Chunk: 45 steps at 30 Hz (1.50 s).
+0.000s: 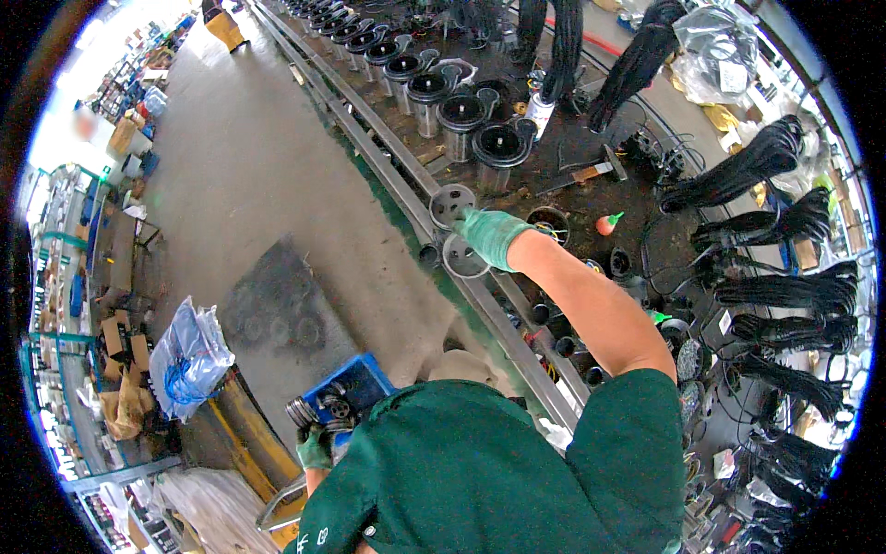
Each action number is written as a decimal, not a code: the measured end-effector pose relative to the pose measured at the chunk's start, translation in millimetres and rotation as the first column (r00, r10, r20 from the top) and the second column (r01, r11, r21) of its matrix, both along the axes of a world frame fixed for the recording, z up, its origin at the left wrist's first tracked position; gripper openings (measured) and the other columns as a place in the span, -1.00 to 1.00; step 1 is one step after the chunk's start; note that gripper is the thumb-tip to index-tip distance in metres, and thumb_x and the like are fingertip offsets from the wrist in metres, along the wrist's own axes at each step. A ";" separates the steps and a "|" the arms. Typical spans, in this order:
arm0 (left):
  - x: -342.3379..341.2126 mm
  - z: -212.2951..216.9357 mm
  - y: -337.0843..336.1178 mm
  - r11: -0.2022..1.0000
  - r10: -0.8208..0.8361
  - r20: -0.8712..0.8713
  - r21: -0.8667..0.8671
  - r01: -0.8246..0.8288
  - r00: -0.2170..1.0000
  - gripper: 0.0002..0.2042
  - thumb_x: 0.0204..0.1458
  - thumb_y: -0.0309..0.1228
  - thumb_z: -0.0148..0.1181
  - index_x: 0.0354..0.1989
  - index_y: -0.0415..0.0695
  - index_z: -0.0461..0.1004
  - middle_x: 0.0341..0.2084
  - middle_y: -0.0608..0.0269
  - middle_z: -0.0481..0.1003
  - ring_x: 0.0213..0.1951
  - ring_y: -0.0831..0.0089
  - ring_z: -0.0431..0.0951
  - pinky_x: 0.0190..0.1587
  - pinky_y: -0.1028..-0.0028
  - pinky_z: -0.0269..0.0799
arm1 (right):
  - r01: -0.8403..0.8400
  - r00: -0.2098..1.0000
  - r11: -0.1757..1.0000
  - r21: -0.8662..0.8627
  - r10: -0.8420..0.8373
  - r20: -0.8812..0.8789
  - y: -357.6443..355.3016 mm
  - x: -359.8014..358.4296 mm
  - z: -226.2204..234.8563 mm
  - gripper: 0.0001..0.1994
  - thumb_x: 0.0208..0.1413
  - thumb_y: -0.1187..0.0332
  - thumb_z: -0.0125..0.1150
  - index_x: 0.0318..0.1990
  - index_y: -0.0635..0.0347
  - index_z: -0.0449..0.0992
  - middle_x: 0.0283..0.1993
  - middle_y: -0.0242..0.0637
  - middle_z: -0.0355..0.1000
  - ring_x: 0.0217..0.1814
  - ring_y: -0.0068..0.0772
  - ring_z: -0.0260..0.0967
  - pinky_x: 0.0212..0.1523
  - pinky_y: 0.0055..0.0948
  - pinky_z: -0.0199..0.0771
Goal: The person assembles cylindrical motor components on a workbench, using a hammer to tap parts into place. They repeatedly pick up components from a blue bin, insert them into fixtures, and secure them with a hammer. The process involves handling multiple similar units one at a time.
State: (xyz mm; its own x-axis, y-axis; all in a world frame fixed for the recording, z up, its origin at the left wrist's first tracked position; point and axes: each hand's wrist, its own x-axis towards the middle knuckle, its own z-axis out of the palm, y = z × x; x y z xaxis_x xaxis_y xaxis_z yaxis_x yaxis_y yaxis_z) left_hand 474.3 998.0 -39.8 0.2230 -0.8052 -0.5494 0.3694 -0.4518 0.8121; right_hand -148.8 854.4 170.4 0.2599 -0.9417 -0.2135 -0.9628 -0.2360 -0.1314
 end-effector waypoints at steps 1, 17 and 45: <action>-1.4 3.2 -2.6 1.000 -0.004 -0.015 0.005 0.004 1.000 -0.62 0.11 -0.65 0.24 0.12 -0.15 0.46 -0.03 0.13 0.56 -0.09 0.15 0.61 -0.12 0.11 0.68 | 0.020 1.000 1.000 -0.013 -0.020 0.017 6.1 -0.9 2.4 -0.58 0.16 0.54 0.11 0.20 0.23 0.45 0.19 0.14 0.42 0.14 0.11 0.50 0.10 -0.12 0.56; -80.4 138.7 -67.1 0.898 -0.374 0.100 -0.208 0.387 0.922 -0.78 0.18 -0.50 0.26 -0.01 -0.16 0.50 -0.26 0.27 0.57 -0.32 0.41 0.56 -0.25 0.43 0.52 | 0.687 0.725 0.726 -0.029 -0.683 0.096 71.2 -117.4 -31.0 -0.44 0.15 0.24 0.16 0.32 0.15 0.39 0.29 -0.09 0.41 0.36 -0.04 0.29 0.35 -0.22 0.31; -322.5 188.7 -71.0 0.004 -0.976 -0.201 -0.392 0.920 -0.081 -0.31 0.09 -0.19 0.44 0.33 -0.26 0.31 0.13 0.23 0.49 0.13 0.42 0.46 0.23 0.32 0.38 | 0.649 0.443 0.754 -0.100 -0.268 0.856 249.1 95.8 25.7 -0.54 0.12 0.47 0.32 0.21 0.11 0.52 0.19 -0.03 0.47 0.18 0.01 0.47 0.17 -0.17 0.50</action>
State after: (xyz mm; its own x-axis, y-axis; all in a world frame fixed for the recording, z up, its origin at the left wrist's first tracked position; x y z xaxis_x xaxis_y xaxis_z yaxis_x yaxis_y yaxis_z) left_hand 151.8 927.1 148.9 -0.9696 -0.1023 -0.2221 -0.1338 -0.5384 0.8320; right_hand -53.0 1103.5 196.1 -0.3643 -0.9077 0.2082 -0.4984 0.0011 -0.8670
